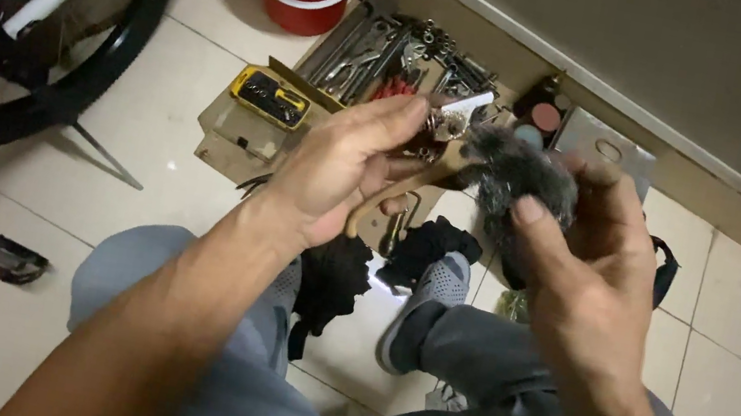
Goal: The person uses a screwdriver to scrape a metal bicycle part, then scrubs it with a wire brush. They wipe the part with a black cloth and continue cleaning it thoroughly.
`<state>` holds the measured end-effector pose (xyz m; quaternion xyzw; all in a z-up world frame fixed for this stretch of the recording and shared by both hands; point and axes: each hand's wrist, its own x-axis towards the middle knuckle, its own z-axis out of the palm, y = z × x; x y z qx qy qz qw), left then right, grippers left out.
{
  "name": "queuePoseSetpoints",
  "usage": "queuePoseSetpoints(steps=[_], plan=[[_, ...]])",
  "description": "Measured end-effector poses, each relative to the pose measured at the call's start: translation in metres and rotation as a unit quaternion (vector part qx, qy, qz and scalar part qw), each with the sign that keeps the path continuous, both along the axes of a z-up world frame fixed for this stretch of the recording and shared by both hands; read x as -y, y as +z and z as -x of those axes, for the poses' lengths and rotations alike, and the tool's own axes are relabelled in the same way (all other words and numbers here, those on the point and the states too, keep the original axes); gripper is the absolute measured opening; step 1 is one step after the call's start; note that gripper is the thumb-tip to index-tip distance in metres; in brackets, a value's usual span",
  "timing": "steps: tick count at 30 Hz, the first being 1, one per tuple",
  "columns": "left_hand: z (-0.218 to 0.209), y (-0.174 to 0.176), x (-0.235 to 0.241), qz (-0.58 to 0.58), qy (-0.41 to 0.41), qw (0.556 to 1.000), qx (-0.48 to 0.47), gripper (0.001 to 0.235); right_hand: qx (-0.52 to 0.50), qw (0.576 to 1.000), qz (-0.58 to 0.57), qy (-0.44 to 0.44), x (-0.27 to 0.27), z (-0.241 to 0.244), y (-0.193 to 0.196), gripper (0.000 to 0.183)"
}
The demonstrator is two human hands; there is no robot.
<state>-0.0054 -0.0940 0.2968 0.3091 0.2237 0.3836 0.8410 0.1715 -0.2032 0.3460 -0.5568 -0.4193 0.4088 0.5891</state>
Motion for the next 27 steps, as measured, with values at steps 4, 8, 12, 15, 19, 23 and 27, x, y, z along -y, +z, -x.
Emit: queuePoseSetpoints(steps=[4,8,12,15,19,23,27], plan=[[-0.014,-0.001,0.004,-0.032,0.023,0.998,-0.055,0.029,0.319,0.945,-0.073,-0.014,-0.013,0.002,-0.001,0.049],[-0.024,-0.013,0.001,-0.095,0.068,0.991,-0.070,0.036,0.461,0.878,-0.124,-0.023,-0.020,-0.002,-0.011,0.033],[-0.030,-0.013,0.009,-0.155,0.066,0.986,0.000,0.032,0.417,0.896,-0.151,-0.002,-0.020,0.004,0.003,0.039],[-0.024,0.004,0.016,-0.233,0.073,0.968,-0.055,0.041,0.403,0.896,-0.183,0.025,-0.021,0.007,0.006,0.023],[-0.024,0.003,0.017,-0.312,0.085,0.941,-0.100,0.049,0.428,0.888,-0.168,0.030,-0.024,-0.001,0.004,0.021],[-0.030,0.002,0.023,-0.314,0.094,0.935,-0.134,0.051,0.382,0.905,-0.186,-0.003,-0.027,-0.002,-0.012,0.018],[-0.036,-0.005,0.013,-0.318,0.125,0.936,-0.078,0.037,0.480,0.850,-0.217,-0.012,-0.018,0.003,-0.022,0.014]])
